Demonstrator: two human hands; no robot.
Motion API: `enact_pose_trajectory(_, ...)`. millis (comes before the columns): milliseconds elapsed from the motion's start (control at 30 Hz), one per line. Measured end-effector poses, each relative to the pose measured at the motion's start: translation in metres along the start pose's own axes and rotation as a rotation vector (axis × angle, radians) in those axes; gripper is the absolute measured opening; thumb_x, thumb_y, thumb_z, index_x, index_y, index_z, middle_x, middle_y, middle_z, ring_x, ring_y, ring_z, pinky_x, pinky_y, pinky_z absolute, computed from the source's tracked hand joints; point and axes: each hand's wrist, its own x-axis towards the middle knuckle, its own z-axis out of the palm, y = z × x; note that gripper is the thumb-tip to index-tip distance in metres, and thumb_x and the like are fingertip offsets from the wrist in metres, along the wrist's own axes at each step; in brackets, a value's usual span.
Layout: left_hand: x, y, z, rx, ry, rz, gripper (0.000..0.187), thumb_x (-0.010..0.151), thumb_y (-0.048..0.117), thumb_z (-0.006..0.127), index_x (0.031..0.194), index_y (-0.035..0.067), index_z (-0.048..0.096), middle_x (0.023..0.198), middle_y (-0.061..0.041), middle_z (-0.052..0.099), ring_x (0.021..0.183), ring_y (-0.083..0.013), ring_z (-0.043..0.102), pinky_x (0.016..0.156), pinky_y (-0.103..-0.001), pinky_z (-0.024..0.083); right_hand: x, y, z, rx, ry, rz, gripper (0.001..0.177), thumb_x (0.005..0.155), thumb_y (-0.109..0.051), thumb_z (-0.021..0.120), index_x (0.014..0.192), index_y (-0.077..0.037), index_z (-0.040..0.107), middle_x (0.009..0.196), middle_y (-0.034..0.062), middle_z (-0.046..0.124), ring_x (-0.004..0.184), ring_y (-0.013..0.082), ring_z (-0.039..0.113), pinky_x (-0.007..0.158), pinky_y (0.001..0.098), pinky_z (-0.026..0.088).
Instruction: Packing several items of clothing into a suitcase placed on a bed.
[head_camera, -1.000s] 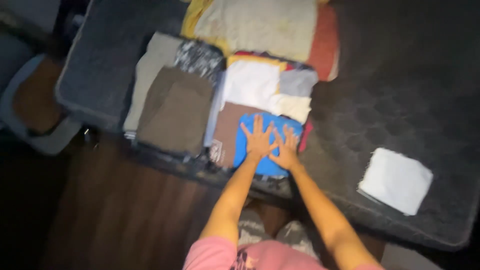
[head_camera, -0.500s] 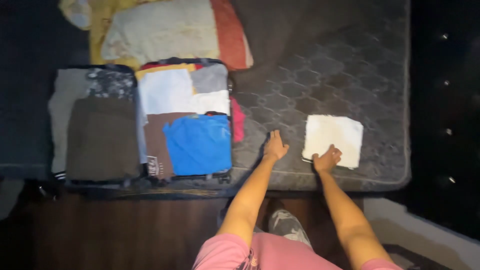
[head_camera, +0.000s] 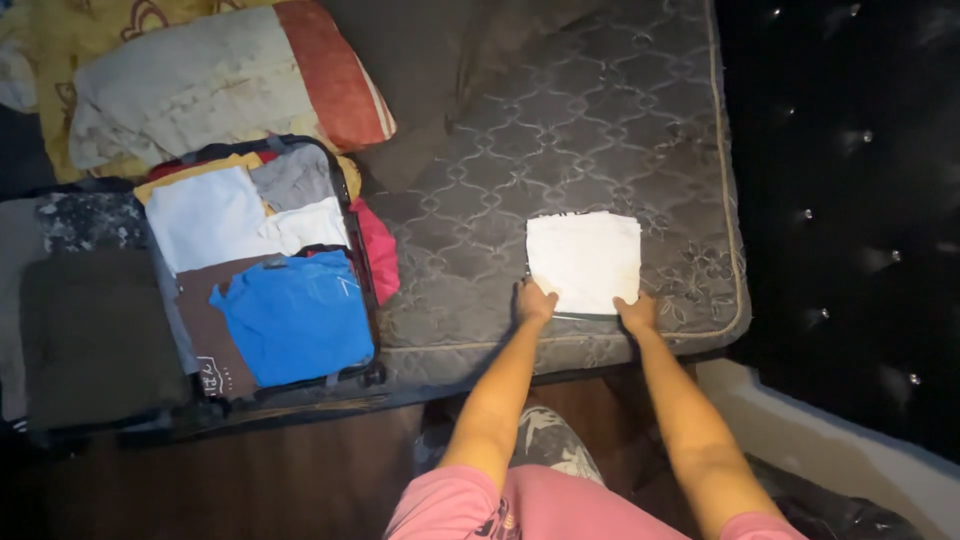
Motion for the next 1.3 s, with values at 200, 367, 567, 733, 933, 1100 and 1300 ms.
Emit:
enact_pose_trajectory(200,0.005,0.006,-0.007,0.166,-0.04,-0.096,0.036,0.084,0.028,0.067,0.111,0.004,0.069,0.119,-0.021,0.07,0.116,-0.0383,0.066,0.095,-0.052,0.055,-0.027,-0.088,-0.037,-0.239,0.063,0.088,0.038,0.08,-0.032,0.081,0.093,0.003,0.076,0.094,0.0275,0.075,0.087,0.0398,0.072,0.084,0.0482,0.056)
enact_pose_trajectory(367,0.003,-0.002,-0.001,-0.049,0.046,-0.259,0.055,0.085,0.041,0.067,0.117,-0.004,0.065,0.117,-0.027,0.067,0.108,-0.0406,0.068,0.089,-0.05,0.056,0.005,-0.075,-0.015,0.283,0.041,0.081,0.032,0.087,-0.023,0.07,0.103,0.004,0.072,0.092,0.0224,0.074,0.082,0.0359,0.07,0.079,0.049,0.052)
enact_pose_trajectory(567,-0.021,-0.02,-0.019,-1.131,-0.722,-0.475,0.118,0.083,0.093,0.025,0.142,-0.005,0.052,0.134,-0.025,0.065,0.119,-0.0386,0.065,0.092,-0.043,0.053,-0.02,-0.2,-0.06,1.376,-0.468,0.259,0.051,0.081,-0.003,0.054,0.131,0.006,0.056,0.115,0.0177,0.068,0.105,0.0351,0.065,0.092,0.0482,0.052)
enact_pose_trajectory(733,-0.035,-0.005,-0.109,-1.805,-0.653,-0.416,0.127,0.079,0.098,0.023,0.146,-0.008,0.043,0.144,-0.024,0.058,0.132,-0.0407,0.056,0.104,-0.049,0.047,-0.069,-0.286,-0.061,1.493,-0.693,0.076,0.063,0.073,0.006,0.047,0.136,0.006,0.052,0.127,0.019,0.064,0.12,0.0351,0.064,0.104,0.0453,0.052)
enact_pose_trajectory(933,0.04,-0.063,-0.227,-1.917,-0.53,-0.098,0.104,0.086,0.082,0.044,0.145,-0.003,0.048,0.142,-0.022,0.059,0.129,-0.0367,0.058,0.105,-0.052,0.048,-0.109,-0.355,-0.015,1.367,-0.927,-0.059,0.071,0.071,0.006,0.049,0.142,0.007,0.048,0.128,0.0199,0.063,0.121,0.0365,0.061,0.103,0.048,0.05)
enact_pose_trajectory(1100,0.063,-0.091,-0.367,-1.651,-0.271,0.217,0.065,0.085,0.0,0.07,0.146,0.003,0.047,0.137,-0.015,0.062,0.124,-0.0326,0.062,0.103,-0.046,0.054,-0.163,-0.463,0.013,1.593,-1.162,-0.056,0.075,0.071,-0.002,0.055,0.144,0.008,0.046,0.137,0.0247,0.06,0.129,0.0413,0.056,0.109,0.0518,0.047)
enact_pose_trajectory(1300,0.079,-0.147,-0.51,-1.292,-0.023,0.331,0.068,0.082,-0.007,0.071,0.146,0.002,0.047,0.137,-0.014,0.063,0.124,-0.0258,0.062,0.104,-0.039,0.052,-0.172,-0.574,0.118,1.311,-1.0,0.057,0.071,0.092,-0.038,0.068,0.145,0.005,0.048,0.137,0.0232,0.063,0.122,0.0372,0.062,0.1,0.0502,0.052)
